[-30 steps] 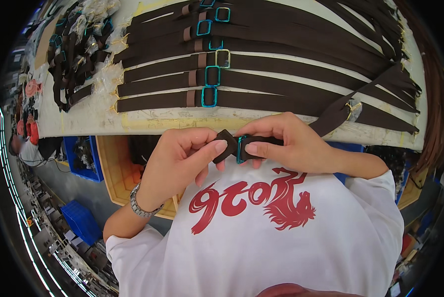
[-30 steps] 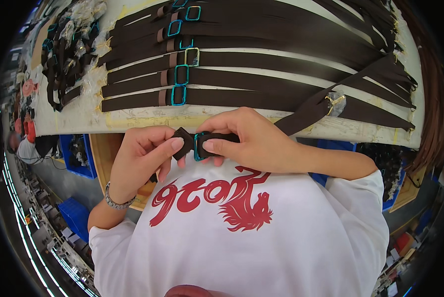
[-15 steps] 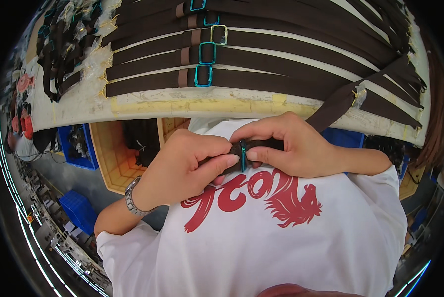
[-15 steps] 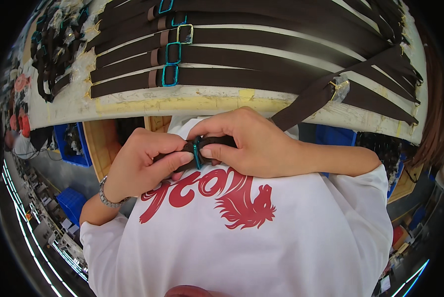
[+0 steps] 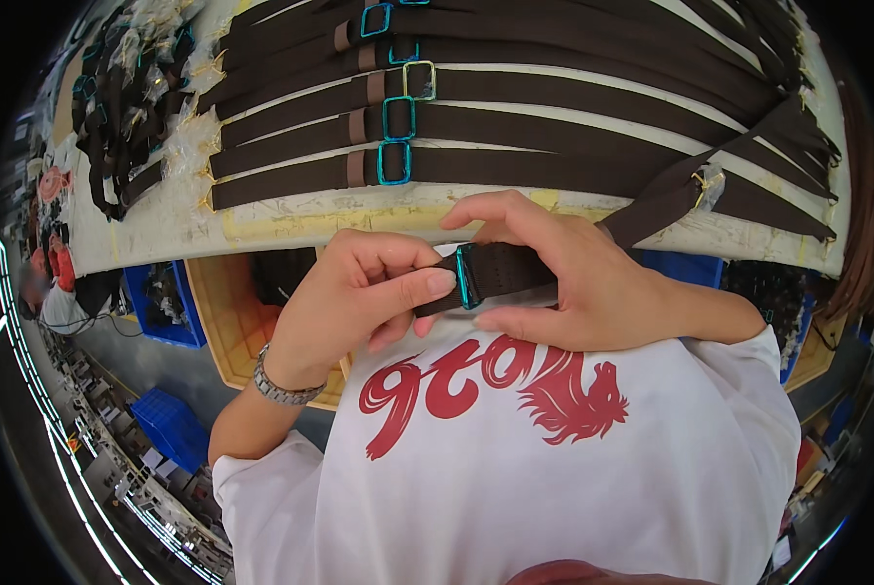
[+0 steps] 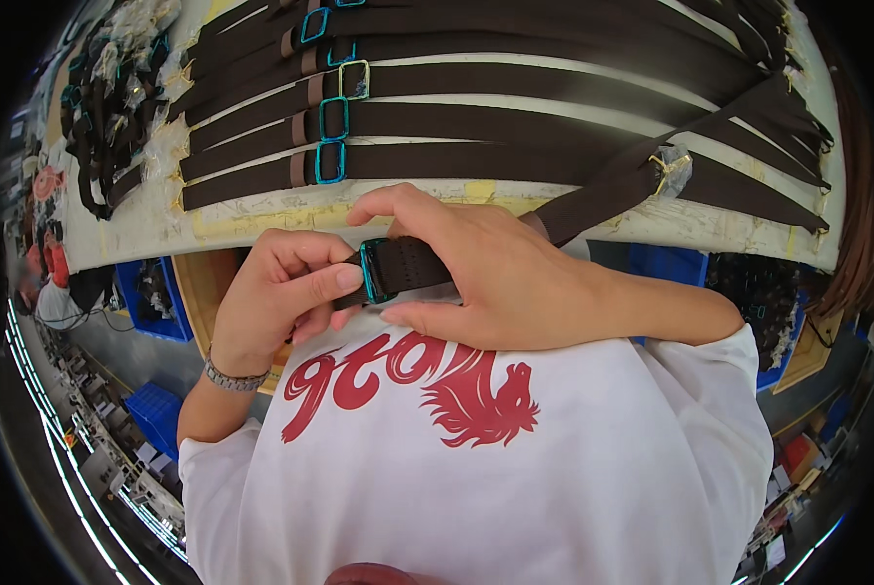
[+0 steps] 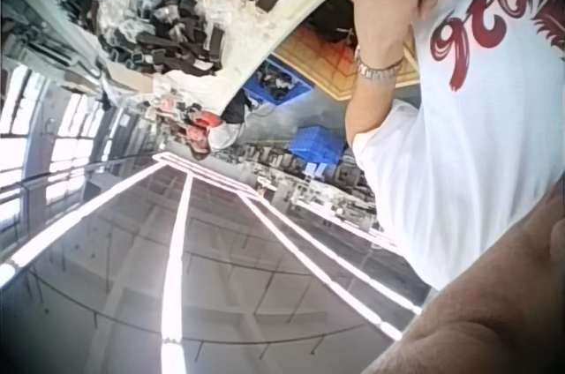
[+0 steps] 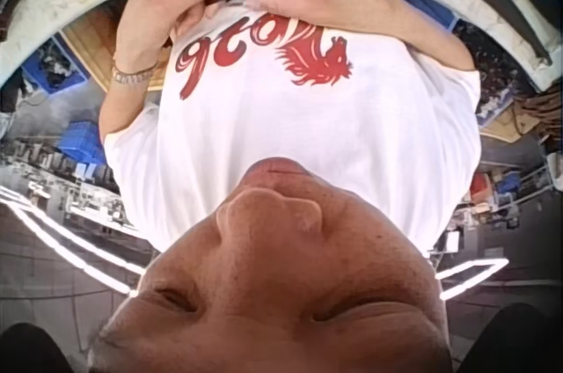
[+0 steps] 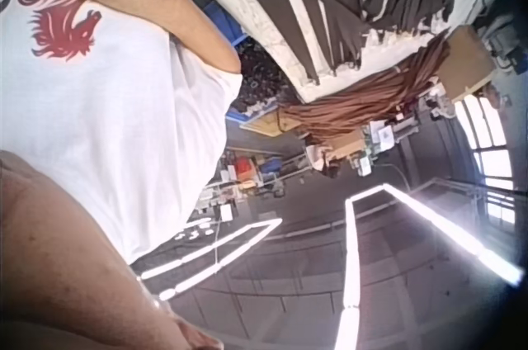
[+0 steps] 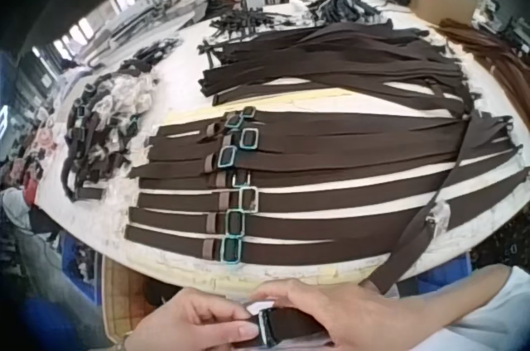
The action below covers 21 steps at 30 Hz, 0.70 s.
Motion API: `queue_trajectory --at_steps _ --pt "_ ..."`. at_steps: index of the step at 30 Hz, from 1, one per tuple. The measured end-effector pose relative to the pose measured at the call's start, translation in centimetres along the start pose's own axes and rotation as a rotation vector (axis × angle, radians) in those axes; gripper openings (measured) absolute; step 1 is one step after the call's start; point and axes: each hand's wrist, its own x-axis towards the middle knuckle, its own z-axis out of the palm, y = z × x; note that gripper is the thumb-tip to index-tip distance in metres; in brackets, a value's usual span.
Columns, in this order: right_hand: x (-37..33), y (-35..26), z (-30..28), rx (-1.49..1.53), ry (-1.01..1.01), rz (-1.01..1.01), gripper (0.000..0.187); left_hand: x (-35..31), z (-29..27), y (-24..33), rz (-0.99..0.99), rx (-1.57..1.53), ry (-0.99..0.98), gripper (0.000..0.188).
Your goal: The person assembles straps by threading the webbing through buckles and sliding loops onto them by hand, then lines the completed straps up on the table.
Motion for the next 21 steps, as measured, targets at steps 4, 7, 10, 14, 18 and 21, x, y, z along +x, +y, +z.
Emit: queue_trajectory --at_steps 4,7,10,14,18,21 --pt "0.5 1.5 0.0 -0.176 0.054 -0.183 0.062 -0.5 0.6 -0.4 0.045 -0.141 -0.018 0.024" --pt "0.5 1.7 0.2 -0.246 0.154 -0.328 0.060 -1.1 0.7 -0.2 0.041 -0.152 -0.024 0.022" --pt "0.2 1.9 0.2 -0.191 0.103 -0.286 0.062 -2.1 1.3 -0.1 0.192 0.311 0.095 0.014" --pt "0.0 3.0 0.0 -0.169 0.046 -0.426 0.063 -1.9 2.1 -1.1 0.749 0.819 0.158 0.012" --pt "-0.1 2.9 0.1 -0.052 0.069 -0.376 0.065 -1.5 2.0 -0.6 0.131 0.034 0.027 0.012" --pt "-0.4 2.6 0.6 0.043 0.092 -0.289 0.066 -1.3 1.8 -1.4 0.243 -0.026 -0.013 0.014"
